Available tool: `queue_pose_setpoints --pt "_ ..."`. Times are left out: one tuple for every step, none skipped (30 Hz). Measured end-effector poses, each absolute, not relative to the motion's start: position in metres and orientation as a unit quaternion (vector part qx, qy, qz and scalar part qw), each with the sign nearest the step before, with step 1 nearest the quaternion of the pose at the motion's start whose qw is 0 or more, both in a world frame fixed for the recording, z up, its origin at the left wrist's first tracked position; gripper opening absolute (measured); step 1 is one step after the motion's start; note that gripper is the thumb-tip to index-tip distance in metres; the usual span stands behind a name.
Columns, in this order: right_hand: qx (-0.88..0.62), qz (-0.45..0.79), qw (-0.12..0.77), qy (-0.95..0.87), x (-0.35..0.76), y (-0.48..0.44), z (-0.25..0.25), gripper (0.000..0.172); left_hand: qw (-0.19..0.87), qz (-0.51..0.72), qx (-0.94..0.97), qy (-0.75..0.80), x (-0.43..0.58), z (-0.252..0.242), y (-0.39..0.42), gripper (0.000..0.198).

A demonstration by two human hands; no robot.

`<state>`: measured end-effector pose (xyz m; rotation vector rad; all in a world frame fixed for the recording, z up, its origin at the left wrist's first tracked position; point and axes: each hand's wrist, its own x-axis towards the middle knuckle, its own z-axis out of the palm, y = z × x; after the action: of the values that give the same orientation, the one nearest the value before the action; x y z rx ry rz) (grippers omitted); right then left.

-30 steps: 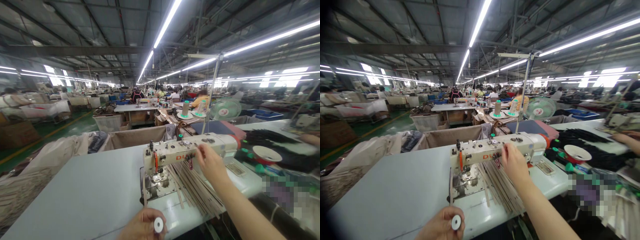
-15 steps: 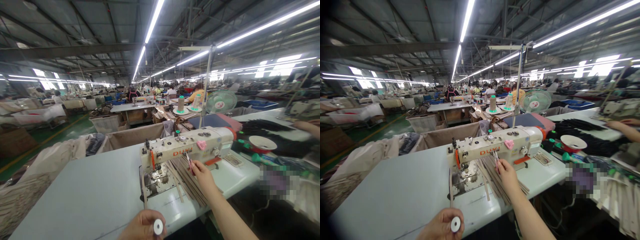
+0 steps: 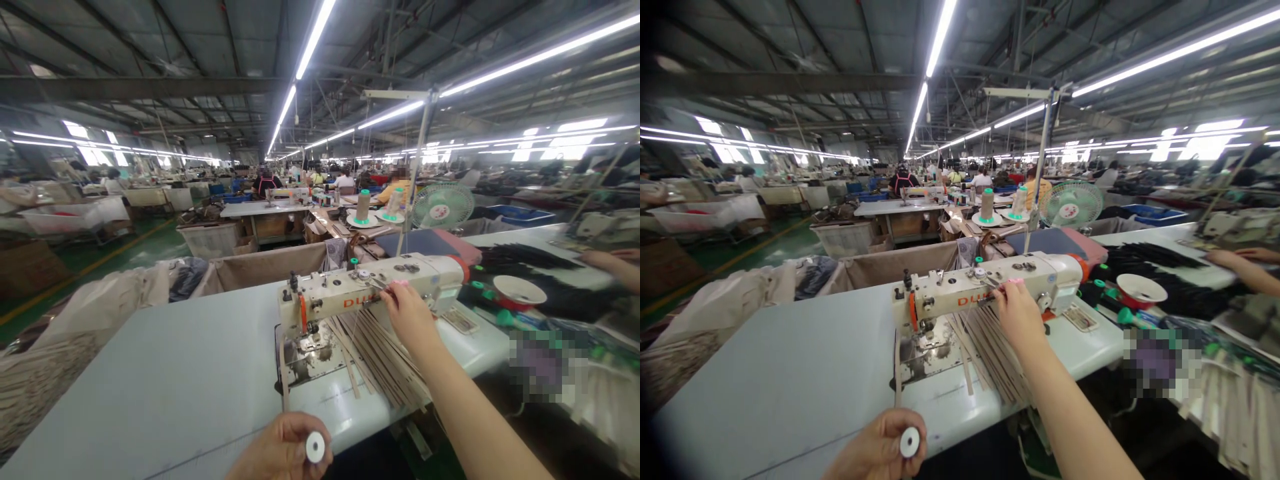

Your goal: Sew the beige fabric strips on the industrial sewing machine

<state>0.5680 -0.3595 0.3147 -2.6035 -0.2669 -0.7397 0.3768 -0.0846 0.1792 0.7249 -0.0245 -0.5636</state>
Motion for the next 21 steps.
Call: queue_pose_setpoints --pt "-0.941 -0.267 0.182 -0.096 0.568 -0.357 0.316 0.021 0.900 -0.268 0.345 -0.009 0.376 0.178 -0.084 0.044" --pt "-0.946 -0.265 0.157 -0.096 0.567 -0.355 0.317 0.023 0.903 -0.265 0.340 -0.006 0.375 0.176 -0.083 0.043" --pt "-0.951 -0.263 0.134 -0.096 0.566 -0.352 0.318 0.024 0.905 -0.263 0.335 -0.007 0.375 0.175 -0.082 0.042" --pt "-0.954 -0.259 0.113 -0.096 0.565 -0.349 0.319 0.025 0.906 -0.261 0.333 -0.007 0.375 0.174 -0.081 0.042" --pt "-0.957 -0.255 0.095 -0.098 0.564 -0.347 0.321 0.026 0.907 -0.259 0.333 -0.008 0.374 0.173 -0.080 0.042" --pt "-0.960 -0.251 0.079 -0.098 0.564 -0.344 0.322 0.027 0.906 -0.259 0.334 -0.009 0.374 0.173 -0.080 0.042" --pt "-0.962 -0.247 0.066 -0.098 0.564 -0.341 0.324 0.028 0.905 -0.258 0.337 -0.009 0.374 0.173 -0.080 0.042" --pt "-0.963 -0.244 0.055 -0.097 0.564 -0.339 0.326 0.028 0.904 -0.259 0.339 -0.011 0.374 0.174 -0.081 0.042" --pt "-0.965 -0.242 0.046 -0.094 0.565 -0.336 0.328 0.029 0.903 -0.259 0.341 -0.013 0.374 0.175 -0.082 0.042" --pt "-0.966 -0.240 0.039 -0.091 0.566 -0.334 0.330 0.029 0.903 -0.261 0.342 -0.016 0.374 0.176 -0.084 0.043" --pt "-0.967 -0.238 0.034 -0.087 0.567 -0.333 0.332 0.030 0.903 -0.262 0.341 -0.018 0.374 0.177 -0.085 0.044" --pt "-0.968 -0.236 0.030 -0.084 0.567 -0.331 0.334 0.030 0.903 -0.263 0.339 -0.020 0.374 0.178 -0.087 0.044" --pt "-0.968 -0.234 0.028 -0.081 0.568 -0.330 0.336 0.031 0.904 -0.265 0.336 -0.021 0.374 0.179 -0.088 0.044" --pt "-0.969 -0.232 0.028 -0.079 0.568 -0.329 0.337 0.031 0.904 -0.264 0.335 -0.020 0.373 0.180 -0.088 0.044" --pt "-0.970 -0.229 0.029 -0.076 0.568 -0.329 0.338 0.032 0.905 -0.259 0.335 -0.017 0.373 0.180 -0.089 0.042" --pt "-0.971 -0.226 0.032 -0.074 0.567 -0.329 0.339 0.032 0.907 -0.253 0.337 -0.012 0.373 0.180 -0.089 0.040" --pt "-0.971 -0.223 0.037 -0.071 0.565 -0.329 0.339 0.033 0.908 -0.245 0.340 -0.006 0.373 0.181 -0.089 0.038" --pt "-0.972 -0.219 0.043 -0.067 0.562 -0.330 0.339 0.034 0.909 -0.237 0.343 0.000 0.372 0.182 -0.088 0.035" --pt "-0.973 -0.215 0.052 -0.063 0.559 -0.330 0.338 0.034 0.908 -0.232 0.348 0.004 0.372 0.183 -0.088 0.034" --pt "-0.974 -0.208 0.063 -0.060 0.554 -0.331 0.337 0.035 0.907 -0.231 0.352 0.004 0.371 0.186 -0.088 0.033" --pt "-0.975 -0.200 0.076 -0.059 0.549 -0.332 0.334 0.035 0.904 -0.235 0.356 0.000 0.370 0.189 -0.087 0.034"
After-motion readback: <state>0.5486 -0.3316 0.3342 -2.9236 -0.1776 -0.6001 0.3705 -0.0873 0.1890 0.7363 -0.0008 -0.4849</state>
